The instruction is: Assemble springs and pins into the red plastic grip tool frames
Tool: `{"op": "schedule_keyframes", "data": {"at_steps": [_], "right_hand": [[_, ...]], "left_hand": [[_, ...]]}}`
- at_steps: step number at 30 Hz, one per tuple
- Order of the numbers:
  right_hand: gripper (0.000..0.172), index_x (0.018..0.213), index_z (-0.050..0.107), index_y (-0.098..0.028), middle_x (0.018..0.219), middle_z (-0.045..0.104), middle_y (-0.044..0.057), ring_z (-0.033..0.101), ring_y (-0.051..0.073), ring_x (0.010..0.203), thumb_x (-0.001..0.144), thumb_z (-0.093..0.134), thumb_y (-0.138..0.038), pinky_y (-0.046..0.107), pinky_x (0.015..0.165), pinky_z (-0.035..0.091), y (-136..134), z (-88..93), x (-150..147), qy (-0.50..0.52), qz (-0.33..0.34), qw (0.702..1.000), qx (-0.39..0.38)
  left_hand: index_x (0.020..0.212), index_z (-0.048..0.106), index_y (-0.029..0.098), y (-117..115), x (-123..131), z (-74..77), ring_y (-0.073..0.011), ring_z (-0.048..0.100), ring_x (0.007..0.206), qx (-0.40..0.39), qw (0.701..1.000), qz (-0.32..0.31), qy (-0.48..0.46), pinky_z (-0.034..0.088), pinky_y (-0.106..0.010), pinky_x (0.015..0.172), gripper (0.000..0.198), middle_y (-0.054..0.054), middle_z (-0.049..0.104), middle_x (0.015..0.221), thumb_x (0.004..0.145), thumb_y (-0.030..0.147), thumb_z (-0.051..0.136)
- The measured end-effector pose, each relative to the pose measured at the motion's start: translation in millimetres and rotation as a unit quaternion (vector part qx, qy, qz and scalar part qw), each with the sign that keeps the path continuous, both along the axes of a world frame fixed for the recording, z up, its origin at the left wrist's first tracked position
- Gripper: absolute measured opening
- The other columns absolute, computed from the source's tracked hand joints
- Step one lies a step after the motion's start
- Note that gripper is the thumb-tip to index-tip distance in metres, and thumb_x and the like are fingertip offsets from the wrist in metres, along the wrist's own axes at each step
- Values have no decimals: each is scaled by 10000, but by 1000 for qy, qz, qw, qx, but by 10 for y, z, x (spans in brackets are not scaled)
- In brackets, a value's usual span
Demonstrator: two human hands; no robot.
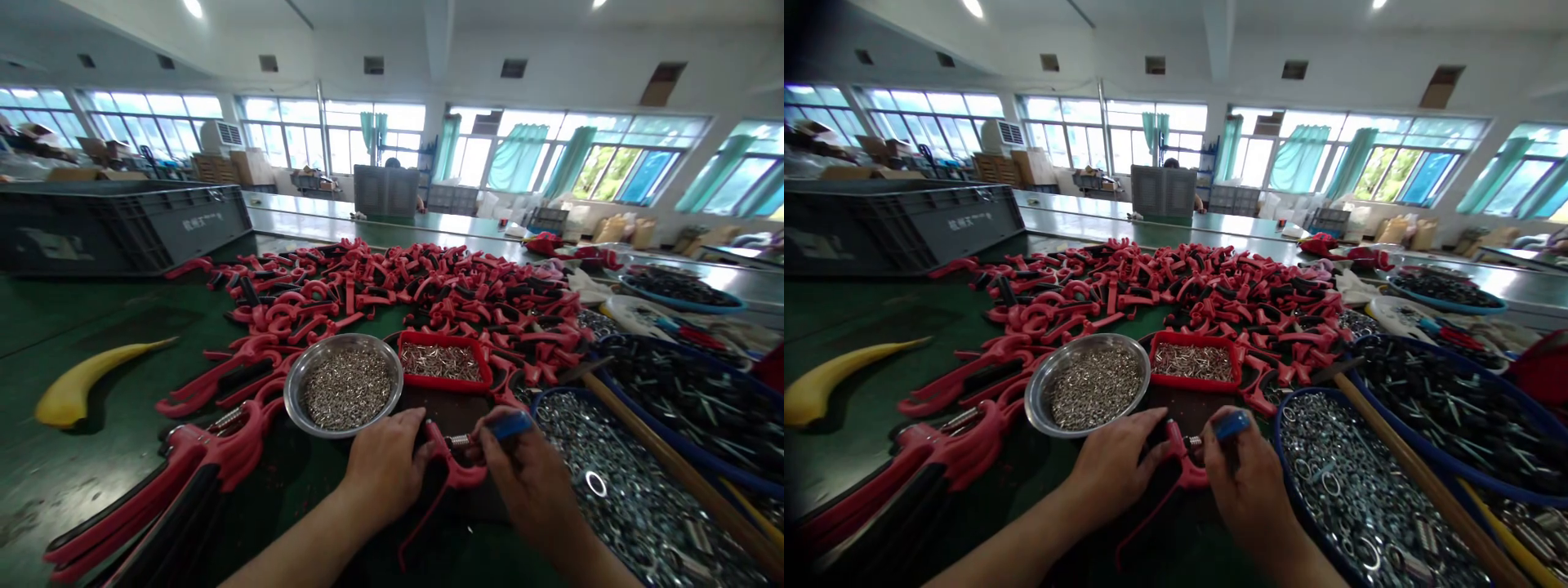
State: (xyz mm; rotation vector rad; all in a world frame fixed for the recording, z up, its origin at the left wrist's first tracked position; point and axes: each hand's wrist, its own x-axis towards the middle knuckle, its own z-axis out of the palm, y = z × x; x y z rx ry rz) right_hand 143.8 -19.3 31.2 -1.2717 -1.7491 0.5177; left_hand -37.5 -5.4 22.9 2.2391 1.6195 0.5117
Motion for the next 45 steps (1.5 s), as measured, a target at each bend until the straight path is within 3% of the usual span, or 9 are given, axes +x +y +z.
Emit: {"op": "schedule_keyframes", "data": {"at_steps": [5,12,23,26,31,34,39,42,45], "right_hand": [[160,940,435,-222,792,636,32,643,188,731,834,470,-336,310,671,518,-63,-198,-17,-55,-1,998,-19],[240,928,395,-246,813,630,28,655,201,696,792,557,-360,337,653,550,-8,-167,-18,121,-37,991,-41],[283,904,369,-261,768,620,5,652,211,668,772,583,-392,374,626,562,8,-192,-98,205,-55,974,-73],[274,914,361,-256,772,621,10,652,206,670,784,567,-382,367,632,557,8,-214,-80,180,-53,979,-74],[218,880,410,-247,735,588,17,632,198,600,775,565,-359,328,545,524,-36,-233,-91,3,-96,995,28],[266,909,373,-257,718,587,-1,636,202,587,775,567,-378,340,531,536,3,-241,-89,106,-85,989,-52],[442,943,320,-239,709,627,-26,657,206,609,707,661,-393,331,516,550,73,-255,-86,370,-61,899,-227],[444,962,335,-210,690,635,-16,657,189,599,723,647,-415,285,496,534,21,-242,-135,366,-12,887,-281],[448,954,339,-211,656,625,-23,649,187,558,716,644,-437,275,459,526,-23,-216,-142,320,7,907,-274]], "left_hand": [[1239,472,189,7,-13,-18,-220,515,1083,-18,1000,1,-7,384,-364,940,462,-42,529,1245,829,395,418],[1239,471,174,17,-25,-4,-225,513,1087,-40,999,8,-35,383,-370,940,488,-60,530,1243,821,422,430],[1235,476,192,29,-40,-54,-226,516,1083,-38,997,7,-60,388,-368,932,480,-58,531,1240,817,426,446],[1232,478,184,29,-41,-50,-230,525,1070,-38,997,6,-66,397,-372,923,485,-64,531,1239,816,431,448],[1223,484,169,29,-35,-68,-233,507,1093,-39,995,5,-95,386,-374,938,481,-76,536,1230,811,416,468],[1216,486,159,33,-26,-111,-216,490,1112,-36,991,8,-129,364,-351,966,456,-80,527,1237,811,367,480],[1194,500,155,49,-19,-177,-204,487,1110,-34,986,-3,-162,368,-350,967,412,-82,531,1228,814,310,477],[1190,504,172,57,-29,-188,-196,478,1120,-26,986,-7,-165,351,-352,982,401,-72,534,1228,811,303,488],[1197,499,171,63,-47,-193,-199,478,1121,-33,984,-8,-174,355,-353,980,418,-79,535,1226,806,319,502]]}}
